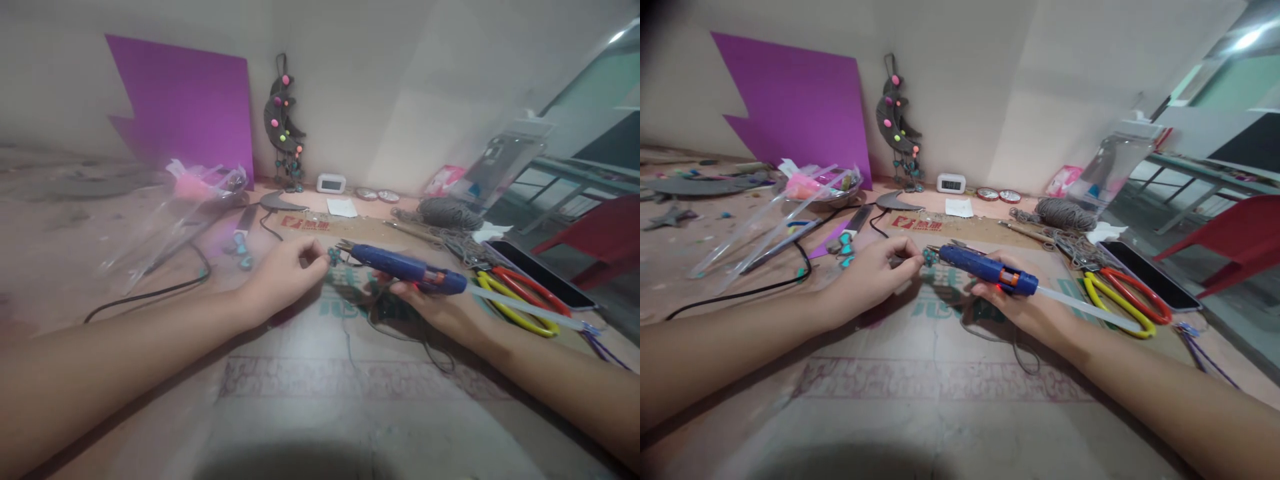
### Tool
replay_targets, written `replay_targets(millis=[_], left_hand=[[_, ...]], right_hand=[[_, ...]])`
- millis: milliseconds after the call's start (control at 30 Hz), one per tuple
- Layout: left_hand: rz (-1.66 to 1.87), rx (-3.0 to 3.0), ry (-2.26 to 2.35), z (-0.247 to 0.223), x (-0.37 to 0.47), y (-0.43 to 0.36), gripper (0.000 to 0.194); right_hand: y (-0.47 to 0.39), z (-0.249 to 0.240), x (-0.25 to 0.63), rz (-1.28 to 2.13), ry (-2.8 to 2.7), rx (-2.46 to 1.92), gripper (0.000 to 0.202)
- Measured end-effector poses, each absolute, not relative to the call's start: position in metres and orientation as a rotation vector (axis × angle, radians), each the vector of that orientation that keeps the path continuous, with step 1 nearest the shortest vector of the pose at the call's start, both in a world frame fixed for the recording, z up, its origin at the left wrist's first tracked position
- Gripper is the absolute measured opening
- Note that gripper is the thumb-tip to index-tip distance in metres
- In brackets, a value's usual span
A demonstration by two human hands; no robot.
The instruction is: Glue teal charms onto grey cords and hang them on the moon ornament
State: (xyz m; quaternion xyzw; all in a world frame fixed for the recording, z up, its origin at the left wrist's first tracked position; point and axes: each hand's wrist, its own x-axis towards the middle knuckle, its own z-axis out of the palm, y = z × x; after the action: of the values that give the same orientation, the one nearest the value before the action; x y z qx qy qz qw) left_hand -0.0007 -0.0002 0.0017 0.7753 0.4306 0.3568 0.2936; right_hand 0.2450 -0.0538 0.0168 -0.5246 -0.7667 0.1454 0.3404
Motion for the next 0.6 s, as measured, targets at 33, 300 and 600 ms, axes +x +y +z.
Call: replay_targets(millis=[33,300,600], left_hand=[[0.943,2.071,1.141,0.002,-0.001,0.000,0.012],[0.940,2.083,1.115,0.003,0.000,0.000,0.012],[0.941,2.110,1.097,0.002,-0.001,-0.001,0.013]], right_hand=[[-0.054,0.018,0.244,0.396,-2.003,-1.356,0.022],[-0.053,0.015,0.246,0.356,-1.970,-1.431,0.022],[-0.056,0.022,0.235,0.381,-1.953,-1.484,0.019]])
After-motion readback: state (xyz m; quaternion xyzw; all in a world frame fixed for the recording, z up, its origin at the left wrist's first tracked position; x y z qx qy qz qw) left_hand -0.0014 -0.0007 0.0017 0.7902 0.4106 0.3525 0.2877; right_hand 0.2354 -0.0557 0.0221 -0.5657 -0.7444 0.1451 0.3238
